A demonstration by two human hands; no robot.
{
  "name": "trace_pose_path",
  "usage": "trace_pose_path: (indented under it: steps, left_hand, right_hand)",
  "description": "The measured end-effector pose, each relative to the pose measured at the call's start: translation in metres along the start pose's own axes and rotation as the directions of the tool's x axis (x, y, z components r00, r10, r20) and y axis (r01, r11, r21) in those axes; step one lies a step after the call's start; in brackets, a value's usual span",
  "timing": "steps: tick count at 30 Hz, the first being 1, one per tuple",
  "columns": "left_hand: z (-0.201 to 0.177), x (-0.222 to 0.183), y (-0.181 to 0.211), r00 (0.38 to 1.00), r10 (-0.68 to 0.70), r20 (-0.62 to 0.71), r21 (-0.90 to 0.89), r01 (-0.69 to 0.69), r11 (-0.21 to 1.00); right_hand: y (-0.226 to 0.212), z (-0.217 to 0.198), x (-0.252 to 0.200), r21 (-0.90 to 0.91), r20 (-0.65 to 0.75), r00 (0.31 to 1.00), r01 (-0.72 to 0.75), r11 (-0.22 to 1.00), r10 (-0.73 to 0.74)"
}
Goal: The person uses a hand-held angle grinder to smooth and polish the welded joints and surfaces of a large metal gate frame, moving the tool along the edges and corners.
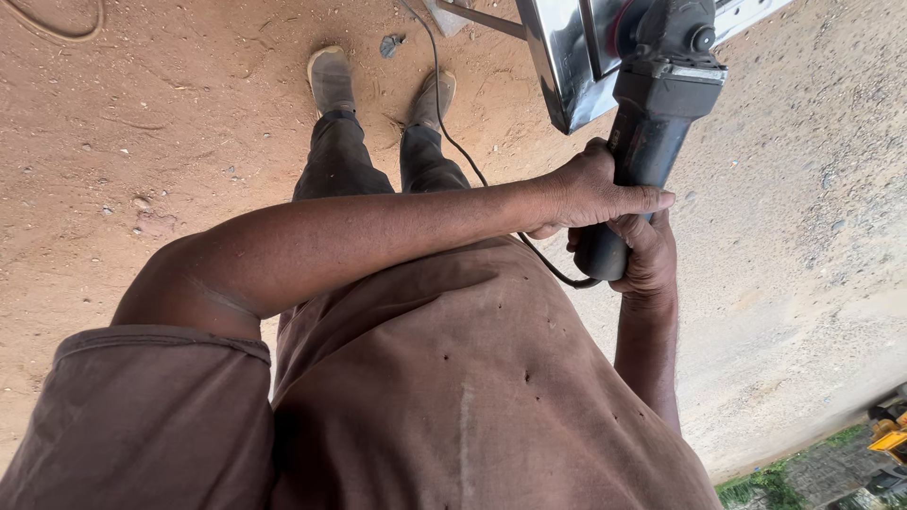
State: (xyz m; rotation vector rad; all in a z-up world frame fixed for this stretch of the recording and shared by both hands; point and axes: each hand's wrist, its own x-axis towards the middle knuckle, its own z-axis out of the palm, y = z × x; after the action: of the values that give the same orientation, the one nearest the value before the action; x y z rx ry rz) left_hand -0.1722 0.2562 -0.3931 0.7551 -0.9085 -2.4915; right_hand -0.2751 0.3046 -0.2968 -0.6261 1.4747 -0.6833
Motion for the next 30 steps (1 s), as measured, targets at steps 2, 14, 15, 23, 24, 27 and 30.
trace_pose_path:
  steps: [2,14,15,23,24,27,30]
  left_hand:
    - [-0.002,0.001,0.001,1.0,-0.007,-0.011,-0.012,0.007,1.0]
    - [-0.013,-0.008,0.018,0.997,0.021,0.075,-0.09,-0.015,0.996]
    - [-0.015,-0.007,0.02,0.996,0.022,0.091,-0.1,-0.013,0.995]
    - [0.001,-0.028,0.005,0.99,-0.122,0.074,-0.057,0.126,0.99]
    - [0.0,-0.026,0.005,0.988,-0.129,0.088,-0.067,0.136,0.988]
    - [-0.012,-0.013,0.012,0.99,-0.073,0.122,-0.111,0.086,0.99]
    - [-0.016,-0.003,0.019,0.987,-0.019,0.158,-0.187,0.049,0.981]
  right_hand:
    - [-0.003,0.0,0.002,0.002,0.008,1.0,0.017,1.0,-0.017]
    - [-0.009,0.012,0.0,-0.066,-0.065,0.998,-0.007,0.998,0.003]
    - [-0.01,0.01,0.0,-0.053,-0.07,0.997,-0.019,0.998,0.016]
    - [-0.006,0.023,-0.035,0.001,-0.196,0.975,-0.106,0.994,0.104]
    - [-0.008,0.024,-0.033,-0.013,-0.162,0.983,-0.09,0.996,0.087]
    - [-0.014,0.025,-0.017,-0.035,-0.112,0.992,-0.055,0.998,0.051]
    - [-0.019,0.028,-0.009,-0.035,-0.146,0.988,-0.05,0.998,0.044]
